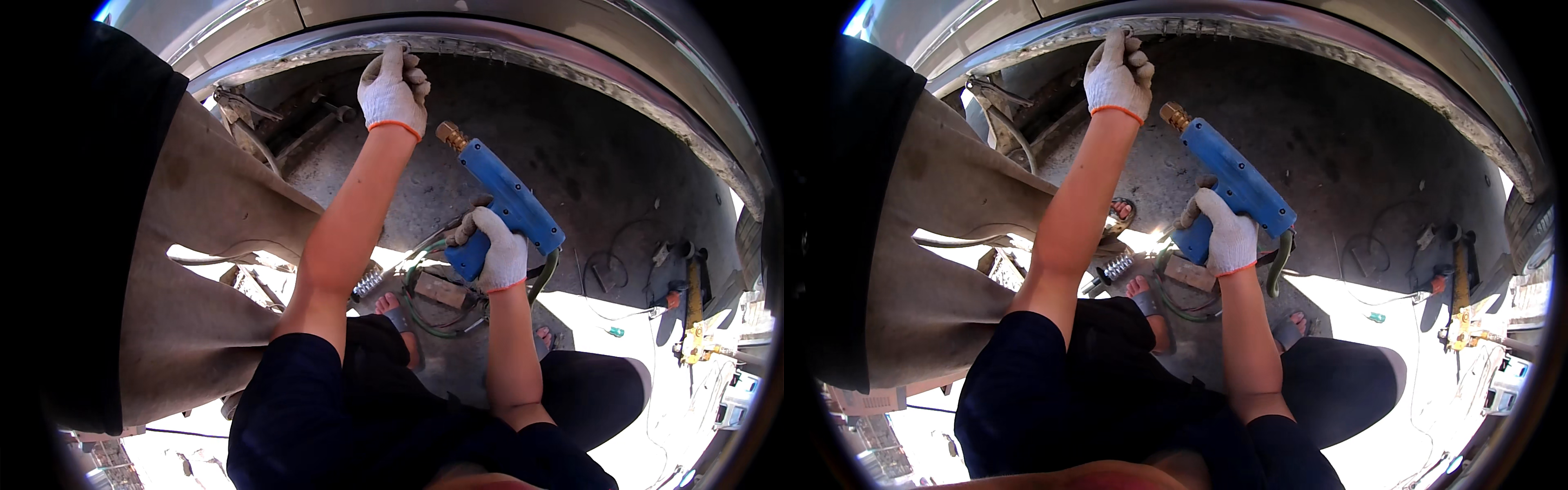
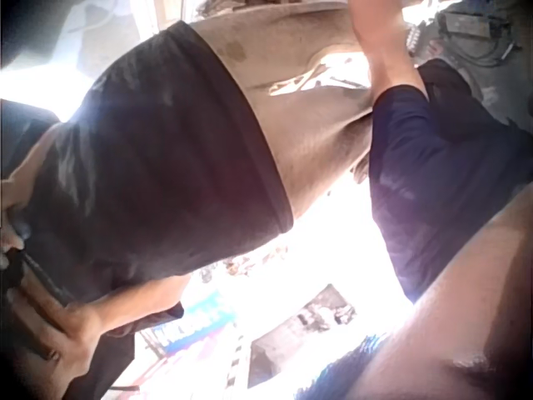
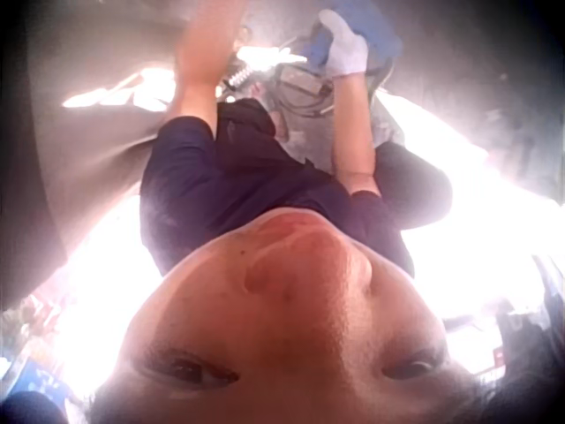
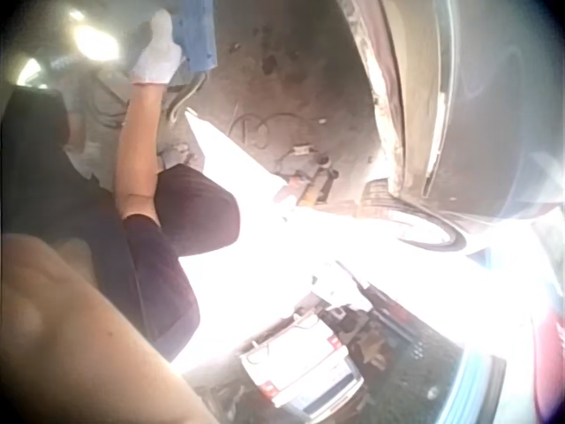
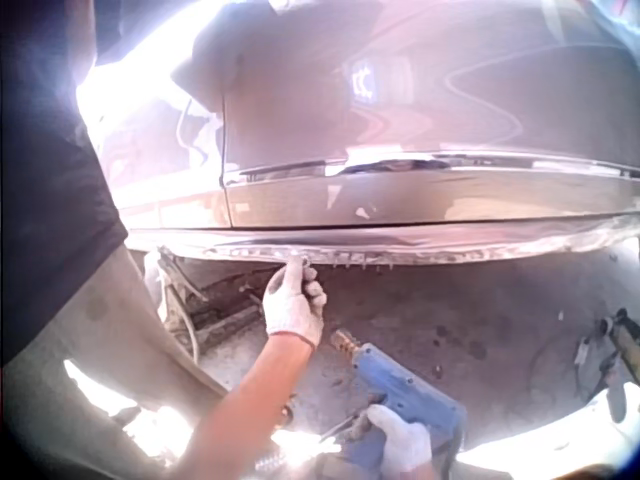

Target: The person sits under a car and uses a blue pneumatic tool to work on the vehicle's undercarriage. They repeatedly attach and detach a small metal piece to the tool's nozzle while operating it against the car's frame.

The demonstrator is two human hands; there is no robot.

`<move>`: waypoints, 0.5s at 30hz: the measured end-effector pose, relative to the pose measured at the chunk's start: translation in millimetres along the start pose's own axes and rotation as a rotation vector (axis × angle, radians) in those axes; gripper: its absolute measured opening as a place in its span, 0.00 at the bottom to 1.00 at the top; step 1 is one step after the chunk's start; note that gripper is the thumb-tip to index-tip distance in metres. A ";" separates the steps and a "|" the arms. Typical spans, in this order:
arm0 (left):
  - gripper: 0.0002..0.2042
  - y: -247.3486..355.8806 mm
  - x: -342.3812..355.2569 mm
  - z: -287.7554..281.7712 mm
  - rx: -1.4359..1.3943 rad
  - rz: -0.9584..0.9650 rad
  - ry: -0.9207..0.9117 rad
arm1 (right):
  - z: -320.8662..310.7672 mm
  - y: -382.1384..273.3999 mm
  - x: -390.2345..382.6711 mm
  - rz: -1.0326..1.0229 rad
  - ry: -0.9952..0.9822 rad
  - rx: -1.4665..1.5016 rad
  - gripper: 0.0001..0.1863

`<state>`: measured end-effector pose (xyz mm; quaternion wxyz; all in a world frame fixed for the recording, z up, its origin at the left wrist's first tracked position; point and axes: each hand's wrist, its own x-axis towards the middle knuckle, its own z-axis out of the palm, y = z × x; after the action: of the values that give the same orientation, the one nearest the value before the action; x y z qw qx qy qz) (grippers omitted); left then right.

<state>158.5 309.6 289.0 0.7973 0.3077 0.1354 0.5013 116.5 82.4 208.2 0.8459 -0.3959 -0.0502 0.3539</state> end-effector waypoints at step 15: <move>0.09 19.6 29.8 -44.2 -0.187 -0.513 -0.603 | 85.5 -13.8 28.0 -0.283 -0.050 -0.240 0.12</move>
<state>135.0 357.6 269.8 0.9250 0.3236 -0.0783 0.1834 113.9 148.5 270.7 0.8324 -0.4741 -0.1682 0.2324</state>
